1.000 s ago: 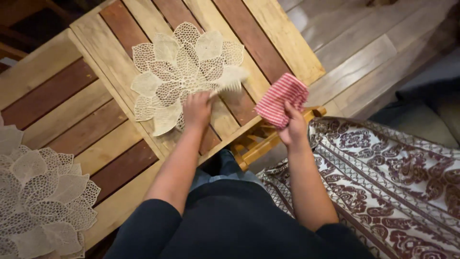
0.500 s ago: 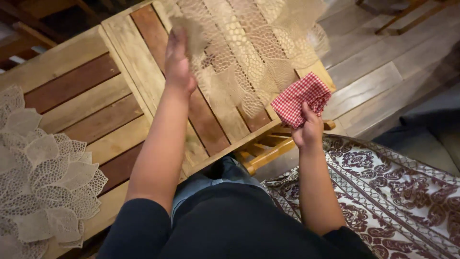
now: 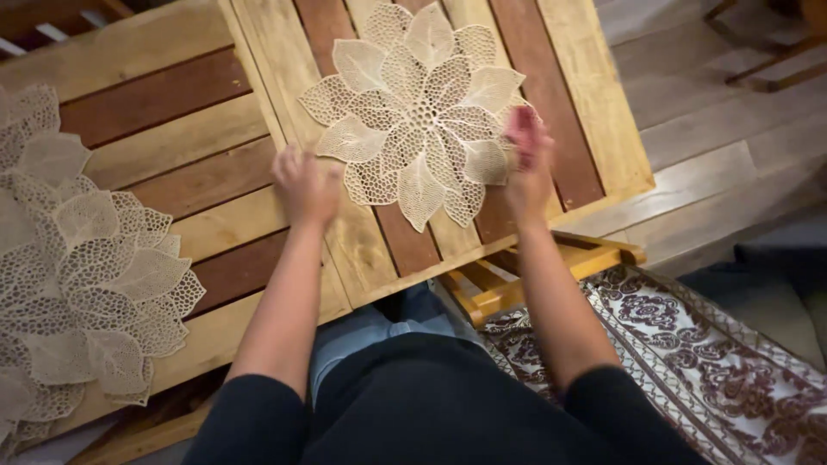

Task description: The recorder wipes down decorative doilies and wooden table surfaces with a cloth in a restaurant.

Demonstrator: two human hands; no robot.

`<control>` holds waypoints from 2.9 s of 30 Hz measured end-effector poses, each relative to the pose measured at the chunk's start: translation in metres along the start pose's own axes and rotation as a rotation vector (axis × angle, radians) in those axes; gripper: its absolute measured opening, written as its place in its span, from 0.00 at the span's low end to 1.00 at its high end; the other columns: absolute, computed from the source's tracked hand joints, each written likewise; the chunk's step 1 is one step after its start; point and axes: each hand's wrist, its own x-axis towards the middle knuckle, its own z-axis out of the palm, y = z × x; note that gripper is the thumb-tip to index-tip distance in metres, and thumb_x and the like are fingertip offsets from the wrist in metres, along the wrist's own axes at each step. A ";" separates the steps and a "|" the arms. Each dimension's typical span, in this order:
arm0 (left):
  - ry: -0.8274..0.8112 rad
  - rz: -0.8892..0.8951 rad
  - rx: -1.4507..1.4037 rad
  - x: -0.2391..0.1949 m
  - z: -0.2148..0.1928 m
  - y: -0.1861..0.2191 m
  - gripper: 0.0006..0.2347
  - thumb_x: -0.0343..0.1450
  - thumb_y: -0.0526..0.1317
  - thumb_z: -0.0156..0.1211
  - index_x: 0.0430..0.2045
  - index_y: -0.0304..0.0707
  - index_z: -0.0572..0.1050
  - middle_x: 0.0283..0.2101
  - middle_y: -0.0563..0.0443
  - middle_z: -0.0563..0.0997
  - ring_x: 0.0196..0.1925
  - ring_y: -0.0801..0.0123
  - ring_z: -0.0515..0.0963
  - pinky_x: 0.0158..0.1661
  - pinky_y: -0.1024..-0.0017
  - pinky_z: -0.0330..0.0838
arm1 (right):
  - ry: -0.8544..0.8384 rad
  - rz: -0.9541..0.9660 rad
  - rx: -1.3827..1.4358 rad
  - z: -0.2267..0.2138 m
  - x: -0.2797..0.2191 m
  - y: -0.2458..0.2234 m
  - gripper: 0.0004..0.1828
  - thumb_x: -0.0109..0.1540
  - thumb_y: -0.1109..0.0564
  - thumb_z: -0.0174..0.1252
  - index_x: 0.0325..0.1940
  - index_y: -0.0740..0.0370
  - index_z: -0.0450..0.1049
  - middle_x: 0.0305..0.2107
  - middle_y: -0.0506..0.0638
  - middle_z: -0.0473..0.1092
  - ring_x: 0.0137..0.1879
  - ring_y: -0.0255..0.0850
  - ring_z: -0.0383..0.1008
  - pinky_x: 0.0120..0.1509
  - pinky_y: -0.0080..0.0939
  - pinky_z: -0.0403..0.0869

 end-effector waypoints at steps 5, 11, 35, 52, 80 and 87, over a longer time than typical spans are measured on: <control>-0.080 0.135 0.112 -0.005 0.006 0.005 0.25 0.71 0.56 0.60 0.65 0.58 0.71 0.72 0.37 0.61 0.73 0.36 0.55 0.68 0.39 0.46 | -0.455 -0.049 -0.268 0.093 -0.022 -0.039 0.20 0.67 0.52 0.53 0.63 0.51 0.73 0.60 0.51 0.72 0.70 0.47 0.68 0.81 0.52 0.57; -0.082 0.099 0.136 -0.004 0.003 0.010 0.24 0.71 0.58 0.60 0.61 0.58 0.75 0.72 0.41 0.62 0.74 0.42 0.56 0.71 0.41 0.45 | -0.721 -0.418 -0.506 0.106 -0.080 -0.003 0.28 0.68 0.53 0.48 0.75 0.52 0.65 0.73 0.60 0.59 0.80 0.57 0.48 0.82 0.60 0.39; -0.106 0.051 0.158 0.004 -0.003 0.015 0.23 0.70 0.60 0.58 0.59 0.61 0.76 0.72 0.44 0.65 0.74 0.45 0.58 0.71 0.44 0.46 | -0.796 -0.265 -0.527 0.156 -0.026 -0.015 0.33 0.65 0.56 0.43 0.77 0.48 0.60 0.76 0.58 0.52 0.82 0.55 0.42 0.83 0.58 0.38; -0.092 0.040 0.116 0.003 0.003 0.010 0.27 0.70 0.56 0.56 0.63 0.45 0.72 0.72 0.44 0.65 0.74 0.46 0.58 0.72 0.45 0.46 | -0.694 -0.224 -0.552 0.250 0.048 -0.030 0.36 0.67 0.58 0.47 0.81 0.42 0.56 0.79 0.60 0.46 0.83 0.62 0.37 0.84 0.61 0.33; -0.027 0.052 0.104 0.005 0.002 0.010 0.25 0.67 0.44 0.53 0.61 0.37 0.73 0.70 0.46 0.68 0.73 0.48 0.62 0.71 0.46 0.49 | -0.420 0.037 -0.721 0.125 0.018 0.027 0.36 0.69 0.45 0.45 0.80 0.55 0.52 0.75 0.65 0.48 0.81 0.64 0.42 0.82 0.65 0.39; -0.010 0.045 0.140 0.003 0.006 0.011 0.25 0.67 0.45 0.52 0.61 0.40 0.73 0.70 0.48 0.68 0.73 0.48 0.63 0.71 0.47 0.50 | -0.478 -0.005 -0.570 0.209 0.049 0.013 0.37 0.67 0.31 0.44 0.73 0.54 0.59 0.73 0.59 0.54 0.82 0.57 0.45 0.85 0.64 0.36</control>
